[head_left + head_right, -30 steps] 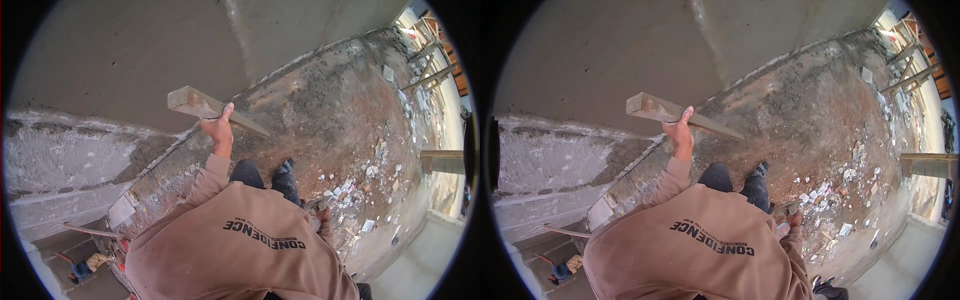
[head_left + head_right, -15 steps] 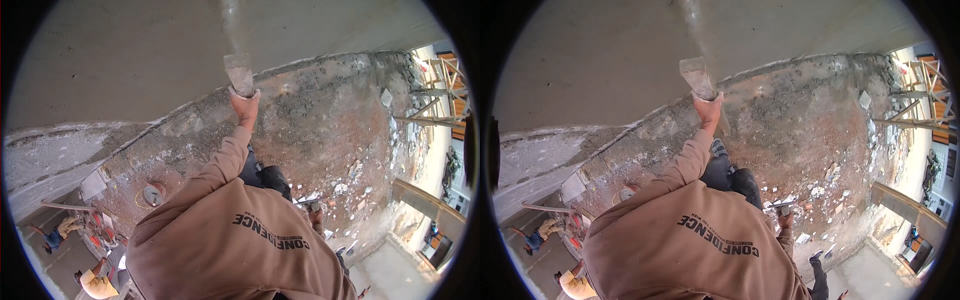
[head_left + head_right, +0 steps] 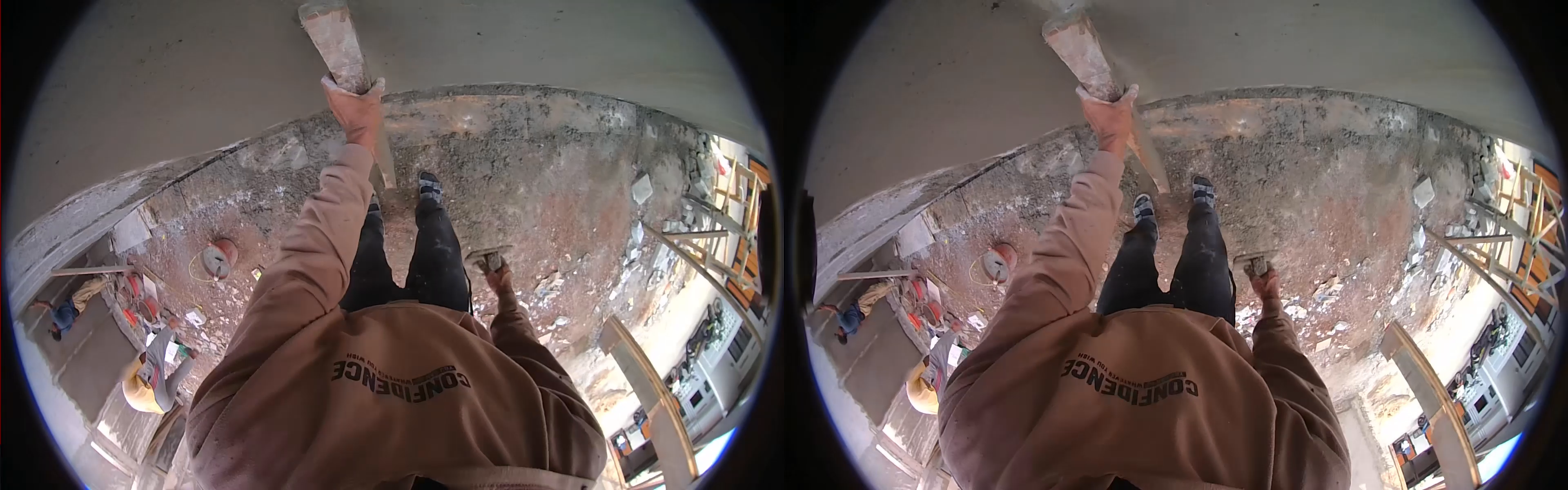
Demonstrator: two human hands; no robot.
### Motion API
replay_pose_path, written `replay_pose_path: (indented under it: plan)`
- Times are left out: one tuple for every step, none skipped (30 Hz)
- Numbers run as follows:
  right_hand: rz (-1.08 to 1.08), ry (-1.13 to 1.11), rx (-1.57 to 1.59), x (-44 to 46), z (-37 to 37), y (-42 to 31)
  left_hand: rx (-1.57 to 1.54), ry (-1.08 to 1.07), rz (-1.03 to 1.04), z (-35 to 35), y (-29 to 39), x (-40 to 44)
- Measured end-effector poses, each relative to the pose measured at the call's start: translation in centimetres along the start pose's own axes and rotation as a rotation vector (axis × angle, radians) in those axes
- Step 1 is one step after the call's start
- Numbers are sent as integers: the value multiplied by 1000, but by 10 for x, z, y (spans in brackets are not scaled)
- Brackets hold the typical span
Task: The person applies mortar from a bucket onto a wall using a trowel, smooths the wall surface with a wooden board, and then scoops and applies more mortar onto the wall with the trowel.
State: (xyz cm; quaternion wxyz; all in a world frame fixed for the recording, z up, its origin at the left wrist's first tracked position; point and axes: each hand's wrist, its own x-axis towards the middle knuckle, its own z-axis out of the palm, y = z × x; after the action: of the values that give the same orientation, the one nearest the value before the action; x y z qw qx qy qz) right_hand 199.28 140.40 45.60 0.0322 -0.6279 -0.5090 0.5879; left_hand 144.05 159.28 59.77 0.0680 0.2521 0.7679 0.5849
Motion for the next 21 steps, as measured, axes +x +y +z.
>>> replay_pose_path:
  plan:
    - [50, -45, 6, 28, -1, -20, -25, -42, 13, -7, 6, -10]
    - [-39, 29, -29, 61, 7, -26, -71, -76, 56, -7, 9, -6]
    - [-123, 101, -68, 90, 15, -23, 8, -106, 5, -15, 2, -17]
    - [-164, 113, -144, 119, 21, -24, 94, -137, -61, -33, -6, -42]
    - [-214, 121, -218, 151, 30, -31, 123, -146, -125, -50, -18, -65]
    - [-201, 114, -324, 168, 36, -68, 151, -152, -180, -68, -30, -88]
    - [-185, 104, -429, 176, 41, -119, 198, -165, -357, -88, -33, -115]
    - [-209, 100, -407, 195, 52, -141, 297, -169, -291, -113, -63, -149]
    - [-238, 100, -381, 220, 64, -155, 310, -196, -447, -143, -85, -186]
    - [-230, 88, -349, 247, 77, -164, 302, -156, -712, -165, -93, -217]
    - [-227, 76, -317, 277, 91, -169, 378, -153, -815, -190, -103, -251]
    - [-223, 60, -284, 299, 104, -174, 397, -128, -877, -222, -126, -297]
    - [-225, 77, -276, 320, 115, -180, 483, -171, -979, -240, -114, -321]
    - [-236, 93, -266, 342, 127, -190, 521, -156, -1039, -253, -102, -341]
    - [-245, 104, -257, 361, 142, -198, 551, -113, -1086, -261, -91, -358]
    - [-281, 55, -126, 384, 158, -198, 615, -127, -1136, -275, -90, -380]
    - [-300, 35, -115, 403, 170, -199, 680, -141, -1190, -287, -91, -403]
    - [-325, 31, -160, 420, 178, -199, 661, -136, -1166, -294, -90, -423]
    - [-351, 36, -223, 437, 186, -198, 643, -133, -1141, -299, -89, -439]
    - [-383, 46, -298, 455, 191, -195, 568, -101, -1144, -301, -88, -453]
    - [-425, 47, -370, 476, 196, -190, 495, -58, -1145, -298, -88, -464]
